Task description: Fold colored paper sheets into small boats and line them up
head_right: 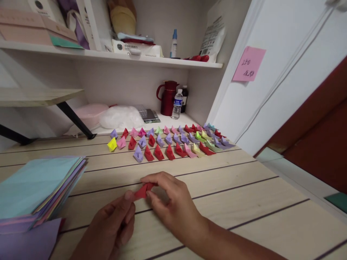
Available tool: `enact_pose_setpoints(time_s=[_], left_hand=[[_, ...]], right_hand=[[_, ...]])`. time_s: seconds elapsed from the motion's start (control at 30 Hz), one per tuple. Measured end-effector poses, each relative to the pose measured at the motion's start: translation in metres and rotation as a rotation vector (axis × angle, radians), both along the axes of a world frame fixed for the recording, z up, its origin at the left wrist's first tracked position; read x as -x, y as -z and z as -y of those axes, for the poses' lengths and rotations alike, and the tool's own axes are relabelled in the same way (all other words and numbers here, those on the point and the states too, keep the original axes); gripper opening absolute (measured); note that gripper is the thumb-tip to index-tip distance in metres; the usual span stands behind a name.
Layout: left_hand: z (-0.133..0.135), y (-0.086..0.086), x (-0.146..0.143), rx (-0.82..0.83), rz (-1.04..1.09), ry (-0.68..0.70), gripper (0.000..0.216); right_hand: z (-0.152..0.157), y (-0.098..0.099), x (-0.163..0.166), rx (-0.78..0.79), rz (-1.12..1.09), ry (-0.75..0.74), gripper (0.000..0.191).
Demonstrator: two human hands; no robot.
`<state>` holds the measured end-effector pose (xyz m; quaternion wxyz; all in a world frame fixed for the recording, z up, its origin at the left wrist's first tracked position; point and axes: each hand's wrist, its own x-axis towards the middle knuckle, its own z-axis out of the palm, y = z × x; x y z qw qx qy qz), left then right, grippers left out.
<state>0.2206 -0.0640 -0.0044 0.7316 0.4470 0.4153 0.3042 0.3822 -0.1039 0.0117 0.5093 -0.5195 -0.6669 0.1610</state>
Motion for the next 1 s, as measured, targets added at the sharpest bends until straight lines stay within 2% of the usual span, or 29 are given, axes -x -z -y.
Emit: enact_pose_setpoints(time_s=[0.17,0.3,0.53,0.83,1.0], left_hand=[[-0.0016,0.0022,0.0000,0.077,0.098,-0.009,0.052],[-0.0036,0.0035,-0.0013,0.161,0.142,-0.020,0.045],[-0.0044,-0.0019,-0.0016,0.262,0.220,0.063,0.063],[-0.0010,0.0062,0.0004,0.167,0.144,-0.007,0.058],[-0.0017,0.0062,0.0018,0.176,0.159,-0.021,0.062]], right_hand=[[0.0021,-0.0002,0.0027,-0.072,0.096,-0.062,0.044],[0.0031,-0.0010,0.0043,-0.057,0.071,-0.074,0.042],[0.0020,-0.0005,0.0019,0.016,0.037,-0.055,0.037],[0.0009,-0.0005,0.0019,0.007,0.017,-0.052,0.035],[0.0011,-0.0015,0.0030,0.045,-0.013,-0.114,0.029]])
